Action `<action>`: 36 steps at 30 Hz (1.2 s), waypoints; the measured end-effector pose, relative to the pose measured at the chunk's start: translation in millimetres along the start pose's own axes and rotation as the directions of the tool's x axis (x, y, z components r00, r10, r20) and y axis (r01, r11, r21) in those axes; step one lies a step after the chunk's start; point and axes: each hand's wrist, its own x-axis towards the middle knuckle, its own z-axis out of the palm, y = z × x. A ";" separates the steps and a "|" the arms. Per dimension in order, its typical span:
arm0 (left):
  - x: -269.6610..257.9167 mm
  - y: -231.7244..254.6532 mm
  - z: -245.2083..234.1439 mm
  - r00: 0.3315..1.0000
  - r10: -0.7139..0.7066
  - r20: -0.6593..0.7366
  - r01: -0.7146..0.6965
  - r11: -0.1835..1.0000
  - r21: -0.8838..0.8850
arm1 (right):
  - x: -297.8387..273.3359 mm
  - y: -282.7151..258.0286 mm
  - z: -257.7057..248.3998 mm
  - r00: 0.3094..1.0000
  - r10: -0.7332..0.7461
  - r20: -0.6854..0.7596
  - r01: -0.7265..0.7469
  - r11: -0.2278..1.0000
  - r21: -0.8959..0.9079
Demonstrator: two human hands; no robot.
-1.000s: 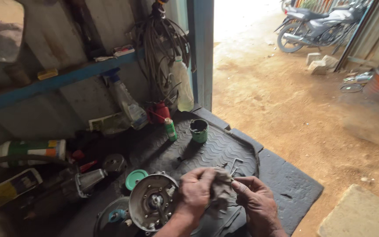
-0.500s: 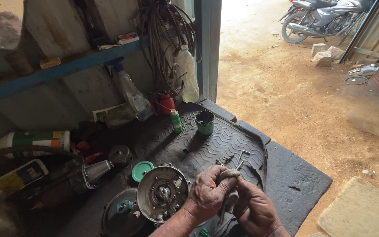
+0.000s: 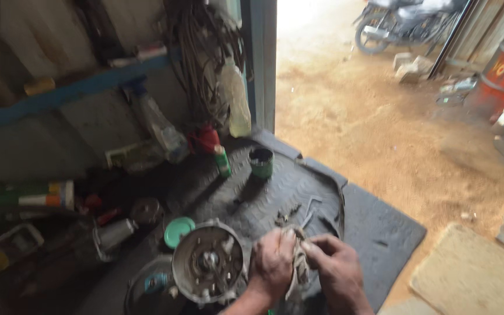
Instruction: The person disassembles and repairs a small electric motor or mechanical component by removing a metal ring, placing small internal parts and springs into the housing, and fitting the components back together by hand.
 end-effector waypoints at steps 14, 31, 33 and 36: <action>9.9 21.7 -18.9 0.749 -0.584 0.312 0.660 0.620 -0.425 | -22.4 -71.7 24.0 0.833 -0.466 0.298 0.553 0.714 -0.430; 6.8 24.7 -28.0 0.979 -0.058 -0.195 0.054 0.998 -0.030 | 15.9 -36.6 28.8 0.998 0.048 0.051 -0.061 0.955 0.289; 4.6 30.9 -35.2 0.983 -0.094 -0.155 0.099 0.995 0.021 | 11.8 -41.3 31.6 0.994 0.108 0.015 -0.107 0.944 0.311; 3.6 37.0 -41.1 0.944 -0.309 -0.117 0.279 0.934 -0.222 | 5.9 -49.5 38.3 0.982 0.176 -0.071 -0.147 0.944 0.296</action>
